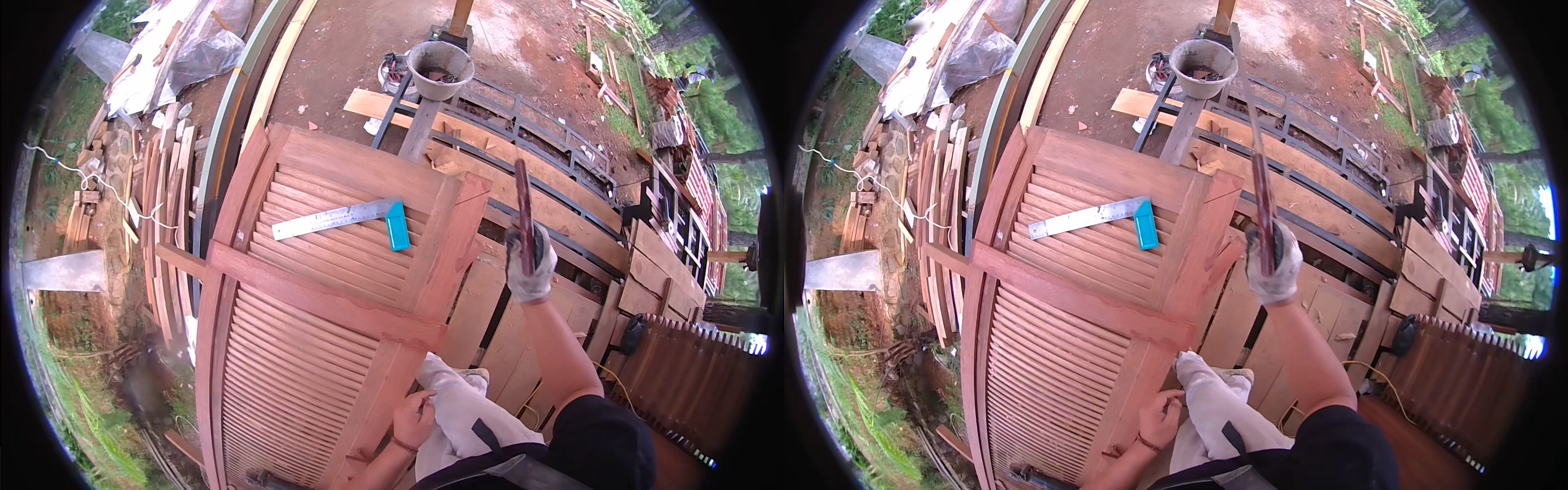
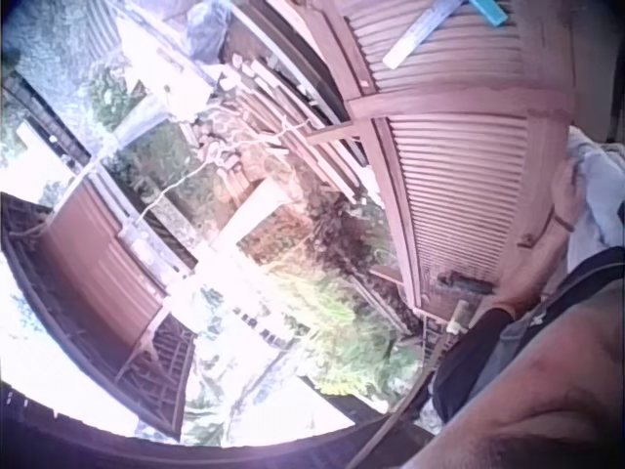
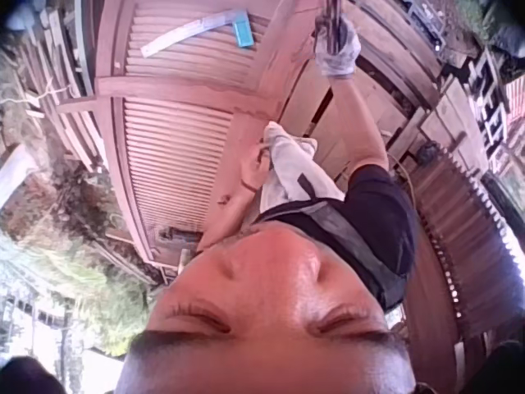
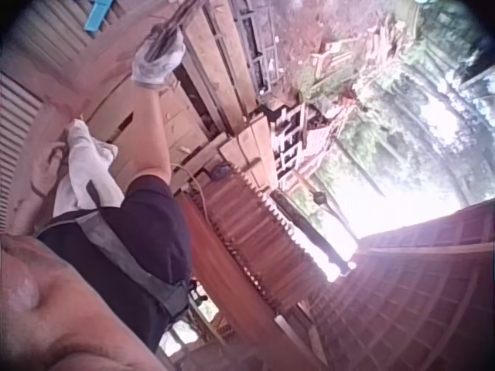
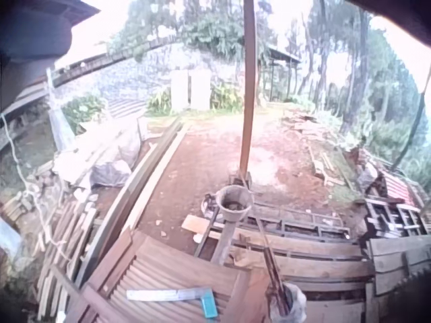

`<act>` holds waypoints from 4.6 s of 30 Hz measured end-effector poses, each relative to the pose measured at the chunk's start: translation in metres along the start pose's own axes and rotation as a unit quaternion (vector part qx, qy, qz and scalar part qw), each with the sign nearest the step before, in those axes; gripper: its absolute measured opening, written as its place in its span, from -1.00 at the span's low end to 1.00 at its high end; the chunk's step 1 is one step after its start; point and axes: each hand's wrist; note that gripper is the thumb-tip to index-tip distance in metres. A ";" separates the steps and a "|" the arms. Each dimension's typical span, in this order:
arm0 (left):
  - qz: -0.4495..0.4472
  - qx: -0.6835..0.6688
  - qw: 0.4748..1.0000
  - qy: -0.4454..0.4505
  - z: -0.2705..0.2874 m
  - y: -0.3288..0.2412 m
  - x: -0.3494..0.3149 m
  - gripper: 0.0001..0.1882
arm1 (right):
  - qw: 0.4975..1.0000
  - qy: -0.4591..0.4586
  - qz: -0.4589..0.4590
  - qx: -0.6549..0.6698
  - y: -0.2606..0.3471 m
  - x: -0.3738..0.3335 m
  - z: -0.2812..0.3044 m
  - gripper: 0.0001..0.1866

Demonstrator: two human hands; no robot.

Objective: The person measures and marks a wooden slatted panel using a try square and pencil. They then use a hand saw to cut along the marked line on the panel's frame. Finally, they use a power sander to smooth the cut edge of the wood.

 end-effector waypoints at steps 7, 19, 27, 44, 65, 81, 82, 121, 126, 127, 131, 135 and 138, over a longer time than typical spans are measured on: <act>-0.048 0.071 0.993 -0.087 -0.044 -0.009 0.041 -0.65 | 0.922 0.108 -0.312 -0.203 -0.023 -0.101 0.231 -0.87; -0.048 0.312 0.908 -0.274 -0.165 -0.035 0.247 -0.33 | 0.925 0.220 -0.251 -0.180 -0.047 -0.094 0.371 -0.78; -0.013 0.405 0.839 -0.363 -0.185 -0.035 0.251 -0.45 | 0.866 0.340 -0.313 -0.188 -0.111 0.026 0.387 -0.76; 0.044 0.403 0.837 -0.367 -0.197 -0.049 0.254 -0.50 | 0.808 0.565 -0.160 0.044 -0.105 0.277 0.271 -0.73; 0.151 0.395 0.740 -0.522 -0.225 -0.069 0.264 -0.55 | 0.634 0.747 0.011 0.198 -0.234 0.331 0.033 -0.72; 0.264 0.326 0.706 -0.570 -0.162 -0.054 0.353 -0.53 | 0.690 0.698 -0.043 0.187 -0.343 0.421 0.047 -0.52; 0.260 0.332 0.698 -0.578 -0.152 -0.052 0.364 -0.52 | 0.693 0.695 -0.050 0.183 -0.347 0.426 0.048 -0.52; 0.266 0.332 0.537 -0.728 -0.261 -0.076 0.350 -0.82 | 0.613 0.753 0.036 0.236 -0.292 0.349 0.035 -0.76; 0.271 0.300 0.561 -0.723 -0.256 -0.079 0.355 -0.80 | 0.624 0.746 0.028 0.231 -0.324 0.375 0.056 -0.74; 0.269 0.312 0.554 -0.723 -0.260 -0.078 0.355 -0.82 | 0.624 0.747 0.048 0.224 -0.314 0.370 0.047 -0.74; 0.265 0.343 0.530 -0.729 -0.257 -0.077 0.352 -0.84 | 0.603 0.762 0.033 0.232 -0.270 0.323 0.007 -0.81; 0.249 0.347 0.519 -0.741 -0.257 -0.075 0.347 -0.83 | 0.613 0.760 0.006 0.218 -0.290 0.348 0.040 -0.78; 0.266 0.317 0.552 -0.724 -0.263 -0.077 0.355 -0.82 | 0.627 0.748 0.038 0.214 -0.308 0.374 0.066 -0.74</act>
Point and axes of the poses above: each hand's wrist, its own x-axis towards the middle knuckle, its own z-axis out of the back of the hand, y = z × x, and after that the axes turned 8 degrees about -y, right-handed
